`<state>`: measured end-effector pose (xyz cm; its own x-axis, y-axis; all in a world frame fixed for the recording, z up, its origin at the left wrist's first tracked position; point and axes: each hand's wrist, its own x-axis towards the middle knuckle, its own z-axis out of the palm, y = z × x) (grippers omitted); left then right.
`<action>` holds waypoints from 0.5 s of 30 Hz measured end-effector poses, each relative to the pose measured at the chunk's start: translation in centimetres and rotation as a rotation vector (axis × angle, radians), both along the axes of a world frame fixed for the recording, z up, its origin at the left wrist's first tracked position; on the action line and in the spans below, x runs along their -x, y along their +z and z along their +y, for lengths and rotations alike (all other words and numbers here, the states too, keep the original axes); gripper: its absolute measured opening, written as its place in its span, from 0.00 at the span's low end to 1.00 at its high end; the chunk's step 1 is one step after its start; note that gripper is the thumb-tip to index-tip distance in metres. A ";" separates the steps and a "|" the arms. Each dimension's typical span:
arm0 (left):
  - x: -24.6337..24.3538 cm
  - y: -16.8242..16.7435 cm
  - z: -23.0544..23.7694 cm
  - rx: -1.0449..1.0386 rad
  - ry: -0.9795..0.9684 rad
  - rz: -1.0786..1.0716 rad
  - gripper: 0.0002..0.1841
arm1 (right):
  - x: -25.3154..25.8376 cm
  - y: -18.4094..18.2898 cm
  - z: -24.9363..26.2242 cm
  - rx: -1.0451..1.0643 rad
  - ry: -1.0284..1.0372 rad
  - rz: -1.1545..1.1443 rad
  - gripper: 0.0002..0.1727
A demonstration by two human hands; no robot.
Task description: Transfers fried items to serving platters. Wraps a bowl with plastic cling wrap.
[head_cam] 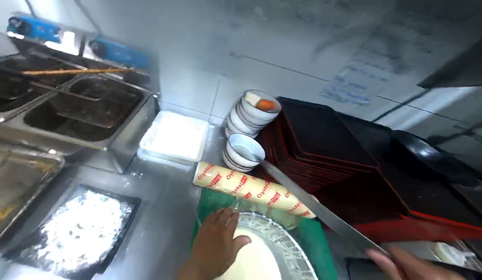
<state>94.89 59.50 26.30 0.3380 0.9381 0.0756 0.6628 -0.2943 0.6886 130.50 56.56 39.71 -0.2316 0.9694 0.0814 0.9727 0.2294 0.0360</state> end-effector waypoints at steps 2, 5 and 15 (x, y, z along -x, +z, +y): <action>-0.1 -0.4 -0.2 -0.048 0.047 -0.042 0.34 | 4.7 -0.3 7.7 -0.162 0.264 -0.188 0.37; 0.4 -0.4 0.2 0.002 0.026 -0.034 0.34 | 11.4 -1.8 15.0 -0.124 0.445 -0.386 0.32; 0.5 -1.8 1.1 -0.121 0.087 -0.021 0.28 | 5.7 1.4 16.9 0.278 0.362 -0.736 0.27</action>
<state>94.39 60.56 24.51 0.2532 0.9473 0.1962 0.6749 -0.3183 0.6657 124.77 73.46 41.12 -0.4305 0.7884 -0.4393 0.5894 0.6142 0.5247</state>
